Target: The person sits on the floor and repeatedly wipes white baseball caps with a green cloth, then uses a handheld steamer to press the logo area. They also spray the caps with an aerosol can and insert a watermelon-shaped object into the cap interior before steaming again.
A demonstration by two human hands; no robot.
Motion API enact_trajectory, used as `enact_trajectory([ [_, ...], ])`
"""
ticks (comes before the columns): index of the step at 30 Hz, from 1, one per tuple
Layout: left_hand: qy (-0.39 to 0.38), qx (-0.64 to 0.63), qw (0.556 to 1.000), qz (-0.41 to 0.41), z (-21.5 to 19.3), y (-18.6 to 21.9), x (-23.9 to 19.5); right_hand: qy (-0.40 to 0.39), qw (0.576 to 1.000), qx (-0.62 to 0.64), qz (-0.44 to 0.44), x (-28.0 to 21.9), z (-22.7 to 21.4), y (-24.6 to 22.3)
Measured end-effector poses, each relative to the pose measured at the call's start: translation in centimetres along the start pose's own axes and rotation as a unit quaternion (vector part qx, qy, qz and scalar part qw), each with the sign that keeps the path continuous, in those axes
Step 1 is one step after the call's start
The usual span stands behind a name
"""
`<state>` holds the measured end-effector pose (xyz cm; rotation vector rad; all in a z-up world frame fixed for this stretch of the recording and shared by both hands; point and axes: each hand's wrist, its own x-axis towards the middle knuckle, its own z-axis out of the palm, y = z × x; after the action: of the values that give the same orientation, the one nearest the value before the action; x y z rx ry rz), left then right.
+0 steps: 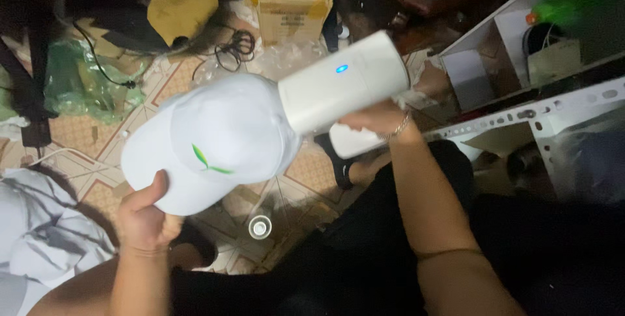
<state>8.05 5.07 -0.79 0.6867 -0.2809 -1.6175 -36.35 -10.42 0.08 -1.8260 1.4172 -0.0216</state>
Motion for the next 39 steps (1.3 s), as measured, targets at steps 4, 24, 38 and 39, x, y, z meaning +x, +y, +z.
enact_trajectory([
  [4,-0.026,0.001,1.0,-0.008,2.0,-0.6,0.8,0.08,0.983,0.111,-0.125,-0.6,-0.1,-1.1],
  [24,0.053,-0.074,0.996,0.01,3.9,-4.5,4.3,0.163,0.971,0.125,0.122,-1.4,0.8,-2.8],
  [38,0.032,-0.108,0.994,0.006,4.2,-4.5,5.2,0.204,0.918,0.338,-0.031,-1.6,4.5,-3.3],
  [39,0.034,-0.113,0.993,0.001,4.3,-4.5,5.5,0.194,0.916,0.341,-0.082,-1.5,4.5,-3.4],
])
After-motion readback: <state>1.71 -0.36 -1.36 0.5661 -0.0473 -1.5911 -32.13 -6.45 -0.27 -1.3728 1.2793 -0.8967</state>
